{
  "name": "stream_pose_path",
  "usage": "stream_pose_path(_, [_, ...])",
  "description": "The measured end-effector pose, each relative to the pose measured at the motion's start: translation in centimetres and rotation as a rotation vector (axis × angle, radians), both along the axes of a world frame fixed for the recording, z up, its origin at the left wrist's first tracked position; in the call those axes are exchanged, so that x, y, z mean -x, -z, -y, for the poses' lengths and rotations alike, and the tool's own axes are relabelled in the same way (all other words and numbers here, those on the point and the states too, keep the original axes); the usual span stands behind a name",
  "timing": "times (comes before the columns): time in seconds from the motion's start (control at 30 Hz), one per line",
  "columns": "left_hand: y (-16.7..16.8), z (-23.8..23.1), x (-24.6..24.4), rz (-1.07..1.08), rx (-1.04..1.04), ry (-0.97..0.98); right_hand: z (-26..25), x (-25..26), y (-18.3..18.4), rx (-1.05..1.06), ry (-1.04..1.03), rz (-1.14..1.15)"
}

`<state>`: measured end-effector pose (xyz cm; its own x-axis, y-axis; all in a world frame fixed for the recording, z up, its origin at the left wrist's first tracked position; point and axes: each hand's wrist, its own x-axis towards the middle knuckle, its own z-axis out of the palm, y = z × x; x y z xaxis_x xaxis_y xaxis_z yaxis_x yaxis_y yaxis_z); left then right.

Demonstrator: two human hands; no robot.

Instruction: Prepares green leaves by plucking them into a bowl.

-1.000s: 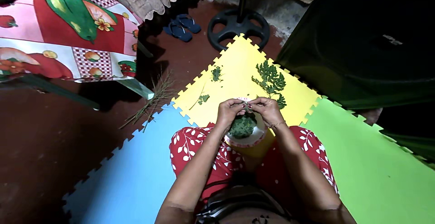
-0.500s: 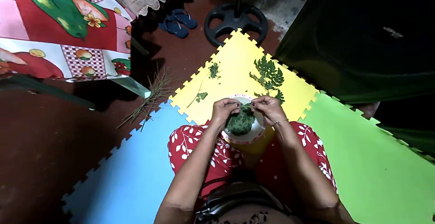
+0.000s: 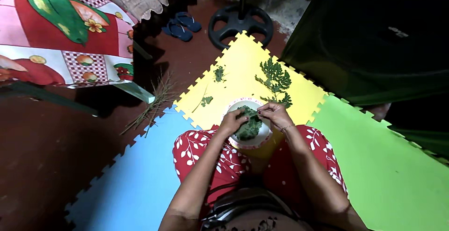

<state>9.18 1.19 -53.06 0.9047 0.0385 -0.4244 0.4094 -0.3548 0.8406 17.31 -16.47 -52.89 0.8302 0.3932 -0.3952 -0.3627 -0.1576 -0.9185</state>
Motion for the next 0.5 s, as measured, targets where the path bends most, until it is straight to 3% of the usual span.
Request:
stream_pose_path(0.1, [-1.0, 0.3, -0.4, 0.083, 0.034, -0.011, -0.5, 0.2, -0.1, -0.009, -0.043, 0.025])
stream_pose_path(0.33, [-2.4, 0.6, -0.6, 0.010, -0.075, -0.031, -0.8, 0.4, -0.5, -0.011, -0.099, 0.061])
stream_pose_path(0.5, [-2.3, 0.2, -0.4, -0.021, -0.061, 0.012, -1.3, 0.5, -0.5, 0.026, -0.325, 0.119])
